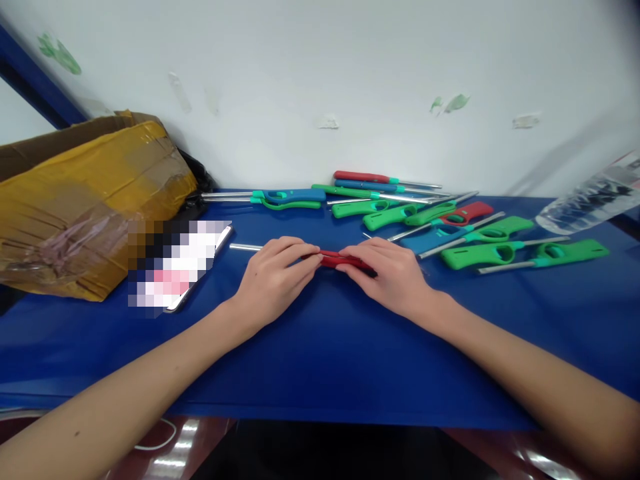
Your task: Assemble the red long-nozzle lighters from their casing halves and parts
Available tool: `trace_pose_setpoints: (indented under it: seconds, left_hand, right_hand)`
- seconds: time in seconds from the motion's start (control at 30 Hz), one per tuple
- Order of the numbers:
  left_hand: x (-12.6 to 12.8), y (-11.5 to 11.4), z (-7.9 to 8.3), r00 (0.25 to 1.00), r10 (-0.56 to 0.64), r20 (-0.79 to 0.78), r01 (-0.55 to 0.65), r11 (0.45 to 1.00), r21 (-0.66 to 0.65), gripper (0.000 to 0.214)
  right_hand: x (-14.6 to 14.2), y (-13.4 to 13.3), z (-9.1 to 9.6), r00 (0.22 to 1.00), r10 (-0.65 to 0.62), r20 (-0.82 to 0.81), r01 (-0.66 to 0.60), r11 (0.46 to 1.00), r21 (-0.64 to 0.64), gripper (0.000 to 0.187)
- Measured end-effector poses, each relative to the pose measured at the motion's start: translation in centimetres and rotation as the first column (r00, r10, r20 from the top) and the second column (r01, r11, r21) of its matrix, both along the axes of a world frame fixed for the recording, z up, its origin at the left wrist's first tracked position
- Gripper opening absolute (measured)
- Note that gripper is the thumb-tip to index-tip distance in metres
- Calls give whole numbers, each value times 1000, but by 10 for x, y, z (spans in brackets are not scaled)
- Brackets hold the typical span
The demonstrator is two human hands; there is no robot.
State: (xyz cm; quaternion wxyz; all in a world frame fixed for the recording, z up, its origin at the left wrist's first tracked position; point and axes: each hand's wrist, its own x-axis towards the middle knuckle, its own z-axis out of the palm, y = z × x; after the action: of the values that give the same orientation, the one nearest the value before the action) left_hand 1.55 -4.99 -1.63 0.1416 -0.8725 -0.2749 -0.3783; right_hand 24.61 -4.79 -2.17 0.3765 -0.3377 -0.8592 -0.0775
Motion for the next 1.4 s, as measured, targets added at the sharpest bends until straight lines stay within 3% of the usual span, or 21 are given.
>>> trace_pose_setpoints:
  seconds: [0.5, 0.7, 0.83, 1.0, 1.27, 1.4]
  left_hand:
    - [5, 0, 3, 995, 70, -72, -80, 986, -143, 9]
    - [1, 0, 10, 998, 42, -49, -57, 934, -352, 7]
    - [-1, 3, 10, 998, 56, -24, -61, 893, -446, 30]
    - [-3, 7, 9, 995, -36, -93, -9, 900, -436, 23]
    - [-3, 7, 5, 996, -70, -63, 41, 925, -378, 21]
    - [-2, 6, 3, 995, -87, -57, 63, 939, -339, 21]
  right_hand:
    - [-2, 1, 2, 1000, 29, 9, -30, 999, 42, 12]
    - [-1, 1, 3, 997, 51, 62, -57, 994, 93, 11]
    - [0, 1, 4, 994, 75, 76, -85, 988, 133, 10]
    - [-1, 2, 3, 994, 83, 71, -92, 986, 138, 12]
    - [-3, 1, 9, 985, 81, 150, -82, 997, -1, 19]
    - [-4, 0, 10, 975, 55, 215, -66, 997, 43, 22]
